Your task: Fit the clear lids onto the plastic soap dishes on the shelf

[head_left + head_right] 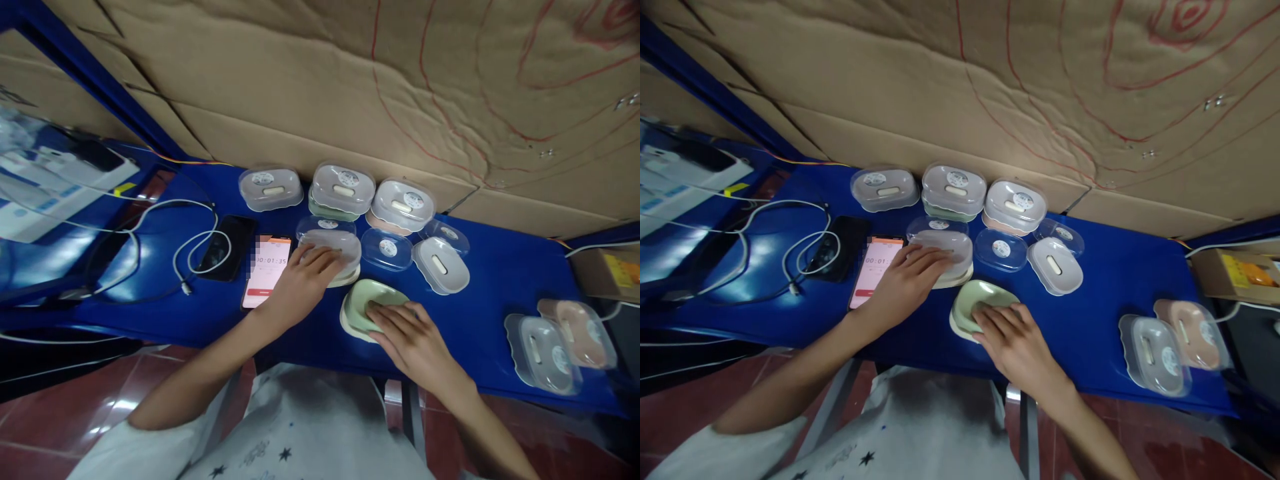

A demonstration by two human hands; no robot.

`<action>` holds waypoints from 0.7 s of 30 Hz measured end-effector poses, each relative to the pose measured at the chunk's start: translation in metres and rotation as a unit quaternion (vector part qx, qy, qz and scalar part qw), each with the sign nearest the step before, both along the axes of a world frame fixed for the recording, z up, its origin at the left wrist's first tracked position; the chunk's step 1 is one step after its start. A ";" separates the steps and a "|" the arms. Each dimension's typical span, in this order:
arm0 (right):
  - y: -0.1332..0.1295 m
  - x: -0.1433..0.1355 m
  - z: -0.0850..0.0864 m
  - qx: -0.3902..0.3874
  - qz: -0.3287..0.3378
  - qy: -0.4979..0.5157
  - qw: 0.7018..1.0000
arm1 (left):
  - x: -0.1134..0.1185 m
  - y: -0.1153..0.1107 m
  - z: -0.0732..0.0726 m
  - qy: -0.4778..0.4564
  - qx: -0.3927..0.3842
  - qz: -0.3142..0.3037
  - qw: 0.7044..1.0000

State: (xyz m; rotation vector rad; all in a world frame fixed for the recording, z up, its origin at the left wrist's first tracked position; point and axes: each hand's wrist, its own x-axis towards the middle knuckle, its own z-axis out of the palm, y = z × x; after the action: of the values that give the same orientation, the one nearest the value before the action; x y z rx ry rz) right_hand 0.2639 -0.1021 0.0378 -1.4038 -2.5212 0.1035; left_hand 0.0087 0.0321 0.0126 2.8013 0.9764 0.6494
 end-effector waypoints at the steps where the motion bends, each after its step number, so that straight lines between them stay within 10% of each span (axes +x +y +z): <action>1: 0.001 0.003 0.003 0.010 -0.007 0.021 1.000 | -0.001 -0.006 0.000 -0.004 0.000 0.019 1.000; 5: 0.021 0.014 0.008 0.079 -0.048 0.039 0.995 | 0.003 -0.044 -0.002 -0.074 -0.018 0.057 0.995; 10: 0.050 0.032 -0.002 0.119 -0.101 -0.025 0.988 | 0.016 -0.082 -0.011 -0.042 -0.030 -0.053 0.997; 16: 0.035 0.076 -0.025 0.118 -0.296 -0.098 0.943 | 0.004 -0.080 -0.029 0.001 -0.045 0.023 0.999; 21: 0.019 0.096 -0.040 0.070 -0.286 -0.097 0.951 | 0.001 -0.081 -0.036 0.016 -0.053 0.033 0.998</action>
State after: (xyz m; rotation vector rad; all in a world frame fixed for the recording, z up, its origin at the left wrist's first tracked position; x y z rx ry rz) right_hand 0.3600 -0.0833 -0.0022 -2.0958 -2.0940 -0.3300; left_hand 0.0097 -0.0493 -0.0230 2.7065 1.0812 0.5442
